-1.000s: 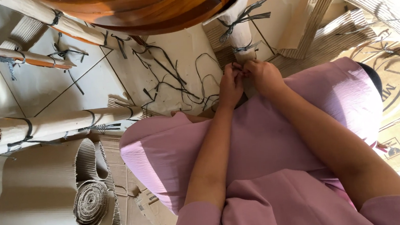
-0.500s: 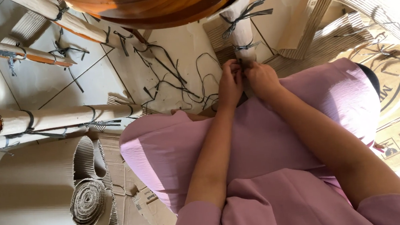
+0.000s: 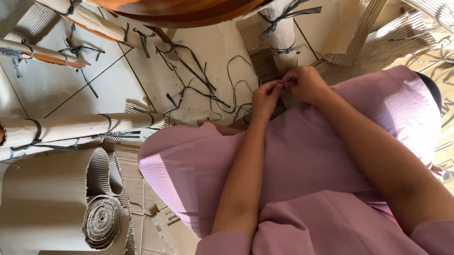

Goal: Wrapping wooden chair components with protective paper and securing them with hand-tied string.

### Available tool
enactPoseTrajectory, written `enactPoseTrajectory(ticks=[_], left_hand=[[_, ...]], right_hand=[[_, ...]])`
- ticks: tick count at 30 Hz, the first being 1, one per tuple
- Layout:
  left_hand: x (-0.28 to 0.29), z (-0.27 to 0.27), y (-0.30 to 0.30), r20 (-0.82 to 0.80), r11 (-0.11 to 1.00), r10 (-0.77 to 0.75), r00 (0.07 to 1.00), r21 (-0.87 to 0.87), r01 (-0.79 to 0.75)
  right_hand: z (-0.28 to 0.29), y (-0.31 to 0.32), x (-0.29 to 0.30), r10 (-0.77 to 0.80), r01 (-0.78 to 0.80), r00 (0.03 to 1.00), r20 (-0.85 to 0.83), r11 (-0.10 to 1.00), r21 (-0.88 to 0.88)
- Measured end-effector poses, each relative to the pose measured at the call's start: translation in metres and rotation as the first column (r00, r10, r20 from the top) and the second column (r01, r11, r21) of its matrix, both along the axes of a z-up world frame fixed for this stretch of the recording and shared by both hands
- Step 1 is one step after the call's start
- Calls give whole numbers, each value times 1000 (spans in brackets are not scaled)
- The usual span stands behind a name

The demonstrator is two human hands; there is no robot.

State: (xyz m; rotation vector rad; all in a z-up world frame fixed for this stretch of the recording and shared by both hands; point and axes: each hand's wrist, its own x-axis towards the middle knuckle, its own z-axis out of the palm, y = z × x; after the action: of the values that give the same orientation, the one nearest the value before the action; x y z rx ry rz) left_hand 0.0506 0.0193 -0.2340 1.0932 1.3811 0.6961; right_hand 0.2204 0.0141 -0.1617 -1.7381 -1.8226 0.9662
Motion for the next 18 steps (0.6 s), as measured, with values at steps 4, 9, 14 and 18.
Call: enactPoseTrajectory(ticks=[4, 9, 14, 18], left_hand=[[-6, 46, -2, -213, 974, -114, 970, 170, 152], [-16, 51, 12, -352, 899, -52, 935, 391, 197], [-16, 50, 18, -362, 901, -10, 932, 402, 166], [-17, 41, 19, -410, 916, -20, 912, 357, 181]], right_hand=[[7, -1, -2, -52, 51, 999, -14, 998, -21], [2, 4, 16, -215, 210, 940, 267, 977, 48], [-16, 24, 32, -321, 305, 892, 320, 947, 98], [-29, 35, 34, -346, 326, 887, 306, 938, 116]])
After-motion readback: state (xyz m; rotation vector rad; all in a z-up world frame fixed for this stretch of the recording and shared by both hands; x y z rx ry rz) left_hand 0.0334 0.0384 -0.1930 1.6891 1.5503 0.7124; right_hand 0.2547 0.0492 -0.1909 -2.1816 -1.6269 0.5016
